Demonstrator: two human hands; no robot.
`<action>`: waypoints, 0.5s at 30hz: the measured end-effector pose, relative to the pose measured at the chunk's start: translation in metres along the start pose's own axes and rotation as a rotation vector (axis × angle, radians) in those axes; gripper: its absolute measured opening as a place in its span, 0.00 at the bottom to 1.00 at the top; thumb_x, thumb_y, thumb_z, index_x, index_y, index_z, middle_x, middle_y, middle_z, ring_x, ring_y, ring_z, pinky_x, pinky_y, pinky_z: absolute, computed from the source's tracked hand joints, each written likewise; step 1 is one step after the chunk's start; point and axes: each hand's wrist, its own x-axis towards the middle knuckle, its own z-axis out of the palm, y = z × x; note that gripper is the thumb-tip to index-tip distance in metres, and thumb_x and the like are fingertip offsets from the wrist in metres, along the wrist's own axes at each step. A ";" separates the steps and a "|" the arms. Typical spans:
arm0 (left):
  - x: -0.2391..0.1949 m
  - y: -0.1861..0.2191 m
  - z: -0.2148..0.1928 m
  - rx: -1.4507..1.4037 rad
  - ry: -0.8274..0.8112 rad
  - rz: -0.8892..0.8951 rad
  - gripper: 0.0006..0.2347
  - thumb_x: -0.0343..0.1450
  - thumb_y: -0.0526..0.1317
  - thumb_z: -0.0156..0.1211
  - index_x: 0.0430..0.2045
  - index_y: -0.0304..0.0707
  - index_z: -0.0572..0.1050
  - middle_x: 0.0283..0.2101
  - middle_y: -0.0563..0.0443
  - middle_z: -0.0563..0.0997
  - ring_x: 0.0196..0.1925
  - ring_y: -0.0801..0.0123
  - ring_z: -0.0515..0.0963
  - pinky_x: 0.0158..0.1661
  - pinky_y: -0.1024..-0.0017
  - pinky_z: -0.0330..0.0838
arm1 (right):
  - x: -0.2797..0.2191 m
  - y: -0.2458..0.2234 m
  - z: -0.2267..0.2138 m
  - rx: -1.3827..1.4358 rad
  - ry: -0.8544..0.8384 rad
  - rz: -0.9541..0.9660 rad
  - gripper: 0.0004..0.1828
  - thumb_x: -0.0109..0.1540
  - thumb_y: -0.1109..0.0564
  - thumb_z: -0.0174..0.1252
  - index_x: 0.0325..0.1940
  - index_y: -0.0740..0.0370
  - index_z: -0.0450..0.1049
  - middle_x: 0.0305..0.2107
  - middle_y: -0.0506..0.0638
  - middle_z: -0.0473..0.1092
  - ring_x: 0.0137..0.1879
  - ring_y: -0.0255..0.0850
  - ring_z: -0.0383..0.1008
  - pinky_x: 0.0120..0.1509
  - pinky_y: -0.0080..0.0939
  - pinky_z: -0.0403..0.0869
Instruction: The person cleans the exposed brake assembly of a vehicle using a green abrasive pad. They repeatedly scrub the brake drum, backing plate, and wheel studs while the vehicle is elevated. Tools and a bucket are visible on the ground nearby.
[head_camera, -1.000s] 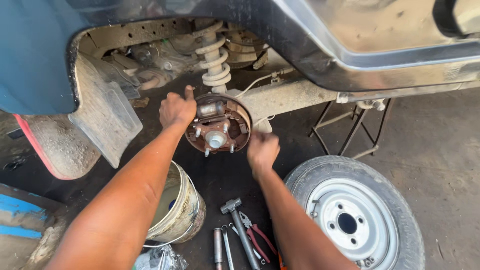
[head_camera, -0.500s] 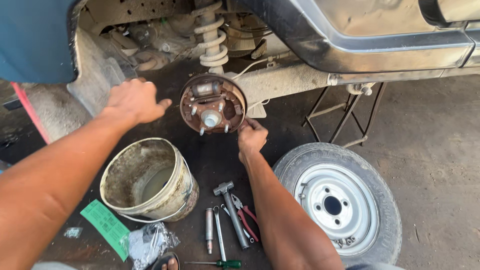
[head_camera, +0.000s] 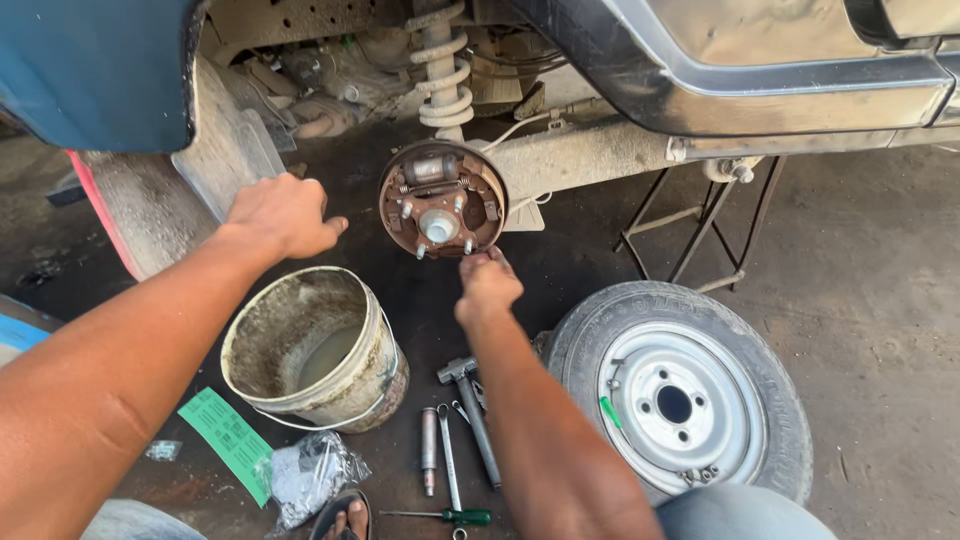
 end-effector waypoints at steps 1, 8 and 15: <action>-0.001 0.002 0.001 -0.008 -0.011 0.001 0.20 0.69 0.57 0.62 0.43 0.42 0.84 0.49 0.35 0.83 0.54 0.43 0.82 0.54 0.52 0.75 | -0.013 0.002 0.006 -0.165 0.093 0.011 0.08 0.64 0.67 0.56 0.45 0.64 0.78 0.31 0.52 0.75 0.32 0.39 0.73 0.34 0.38 0.75; -0.008 -0.016 0.009 -0.013 -0.065 0.008 0.20 0.69 0.57 0.61 0.43 0.44 0.84 0.48 0.37 0.85 0.54 0.45 0.83 0.56 0.53 0.75 | -0.082 -0.033 0.051 -0.821 0.375 -0.348 0.18 0.61 0.60 0.56 0.55 0.60 0.78 0.45 0.54 0.80 0.43 0.38 0.80 0.50 0.40 0.78; -0.005 -0.031 0.038 -0.083 -0.104 0.010 0.19 0.67 0.57 0.63 0.45 0.47 0.84 0.50 0.38 0.84 0.56 0.47 0.82 0.57 0.54 0.74 | -0.103 -0.019 0.021 -1.202 0.257 -0.130 0.12 0.58 0.61 0.61 0.42 0.60 0.87 0.37 0.55 0.80 0.44 0.40 0.80 0.57 0.39 0.74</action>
